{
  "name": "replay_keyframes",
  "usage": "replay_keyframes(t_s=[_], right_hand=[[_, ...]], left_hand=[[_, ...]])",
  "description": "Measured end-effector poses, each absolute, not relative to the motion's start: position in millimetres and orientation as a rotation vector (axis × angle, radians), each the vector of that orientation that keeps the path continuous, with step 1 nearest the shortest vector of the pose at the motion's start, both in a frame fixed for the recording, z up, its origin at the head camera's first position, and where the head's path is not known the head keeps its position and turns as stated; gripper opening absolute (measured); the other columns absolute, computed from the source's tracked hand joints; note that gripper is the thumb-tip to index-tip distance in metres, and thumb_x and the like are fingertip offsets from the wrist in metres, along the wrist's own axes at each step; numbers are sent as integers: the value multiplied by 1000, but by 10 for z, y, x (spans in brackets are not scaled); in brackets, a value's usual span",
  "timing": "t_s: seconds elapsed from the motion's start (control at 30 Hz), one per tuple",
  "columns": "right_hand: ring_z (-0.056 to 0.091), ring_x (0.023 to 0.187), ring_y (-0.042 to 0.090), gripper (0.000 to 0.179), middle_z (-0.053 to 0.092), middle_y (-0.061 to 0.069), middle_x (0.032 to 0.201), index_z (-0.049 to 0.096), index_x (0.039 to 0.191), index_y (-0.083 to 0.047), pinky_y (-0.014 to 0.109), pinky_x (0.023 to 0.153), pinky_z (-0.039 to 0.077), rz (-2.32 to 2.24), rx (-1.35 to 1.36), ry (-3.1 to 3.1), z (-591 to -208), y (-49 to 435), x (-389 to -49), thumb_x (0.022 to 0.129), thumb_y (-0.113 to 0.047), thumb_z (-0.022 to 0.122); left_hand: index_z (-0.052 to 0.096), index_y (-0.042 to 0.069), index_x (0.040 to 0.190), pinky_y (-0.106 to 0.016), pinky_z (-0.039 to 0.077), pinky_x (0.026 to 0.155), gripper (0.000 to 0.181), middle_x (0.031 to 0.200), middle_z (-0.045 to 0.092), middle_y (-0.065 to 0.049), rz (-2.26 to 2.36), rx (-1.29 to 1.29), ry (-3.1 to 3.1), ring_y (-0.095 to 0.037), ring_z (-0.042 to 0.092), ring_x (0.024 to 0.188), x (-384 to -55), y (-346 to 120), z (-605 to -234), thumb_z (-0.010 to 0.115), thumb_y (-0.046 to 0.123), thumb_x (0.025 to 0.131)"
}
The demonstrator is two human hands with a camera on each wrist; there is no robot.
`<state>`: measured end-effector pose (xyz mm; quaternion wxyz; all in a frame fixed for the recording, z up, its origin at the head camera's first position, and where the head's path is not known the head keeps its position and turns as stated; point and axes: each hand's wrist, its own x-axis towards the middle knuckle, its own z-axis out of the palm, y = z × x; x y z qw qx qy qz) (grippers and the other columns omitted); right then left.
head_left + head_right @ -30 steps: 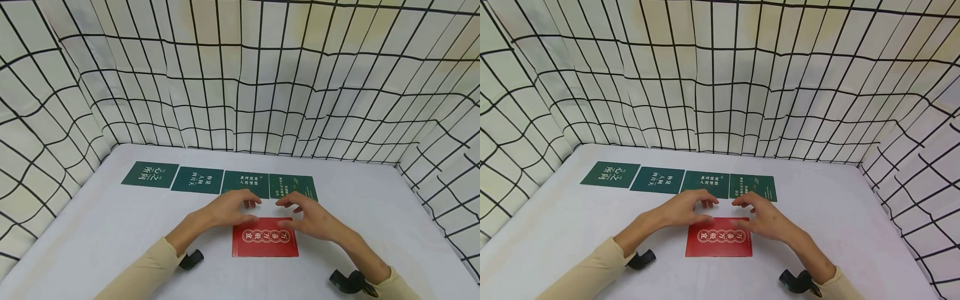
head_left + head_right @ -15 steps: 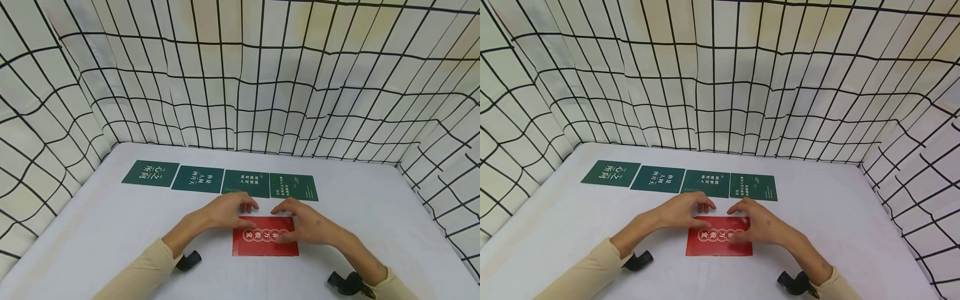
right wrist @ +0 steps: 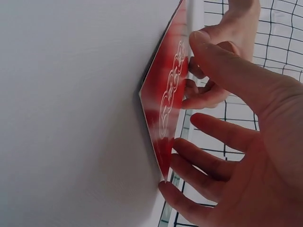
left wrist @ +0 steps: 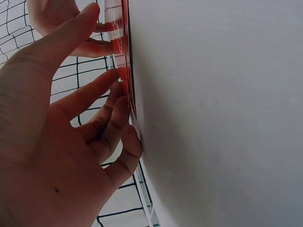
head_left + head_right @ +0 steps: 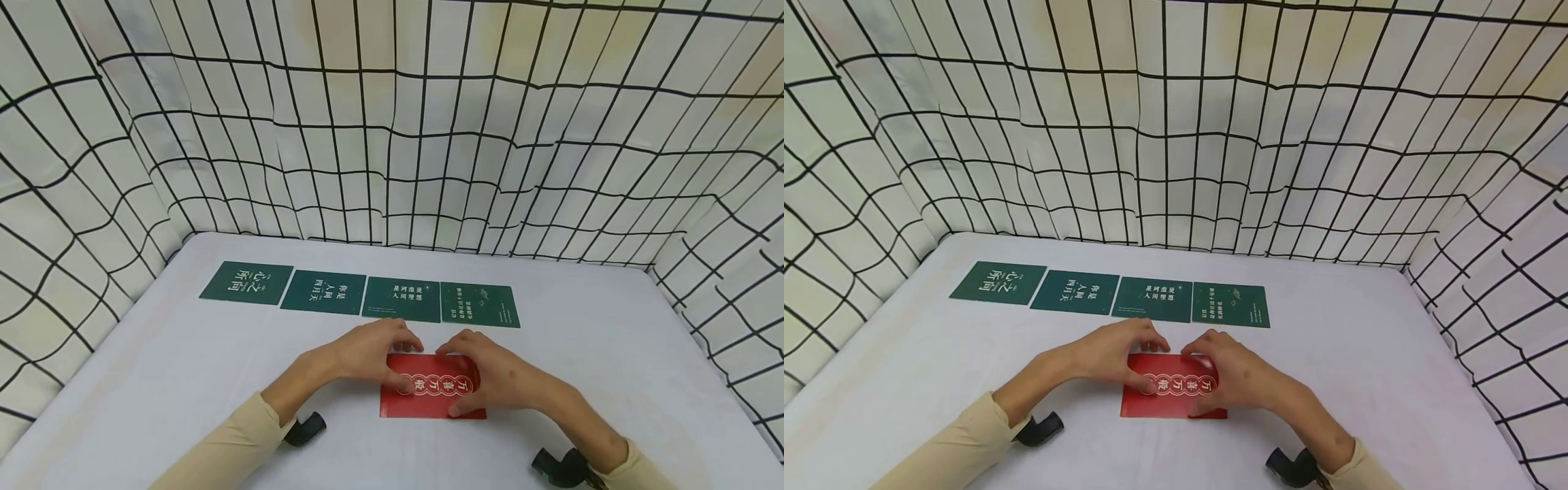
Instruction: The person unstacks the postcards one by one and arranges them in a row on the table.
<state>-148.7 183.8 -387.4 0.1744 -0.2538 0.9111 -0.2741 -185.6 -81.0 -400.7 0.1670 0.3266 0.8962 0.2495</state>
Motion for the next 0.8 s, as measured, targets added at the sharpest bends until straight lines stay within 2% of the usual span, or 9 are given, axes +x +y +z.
replay_keyframes(t_s=[0.3, 0.53, 0.8], right_hand=[[51, 131, 18, 94, 56, -4, 138, 55, 147, -25, 35, 87, 64, -561, -820, 2659, -3869, 1804, -1393, 65, -43, 98], [53, 129, 20, 88, 57, 0, 137, 56, 145, -21, 40, 85, 65, -564, -830, 2684, -3863, 1788, -1369, 69, -36, 97], [55, 128, 18, 92, 58, -1, 138, 54, 148, -20, 37, 84, 65, -494, -828, 2707, -3866, 1775, -1365, 68, -35, 97]], left_hand=[[66, 28, 135, -26, 55, 86, 72, 116, 61, 9, 652, 985, 2558, -8, 55, 112, -1805, -821, -4014, 90, 52, 72], [62, 27, 139, -22, 56, 83, 78, 122, 58, 6, 650, 983, 2518, -9, 52, 116, -1782, -827, -4004, 91, 50, 71], [60, 26, 142, -23, 57, 85, 86, 129, 56, 4, 627, 996, 2503, -11, 50, 122, -1746, -829, -3973, 93, 50, 67]])
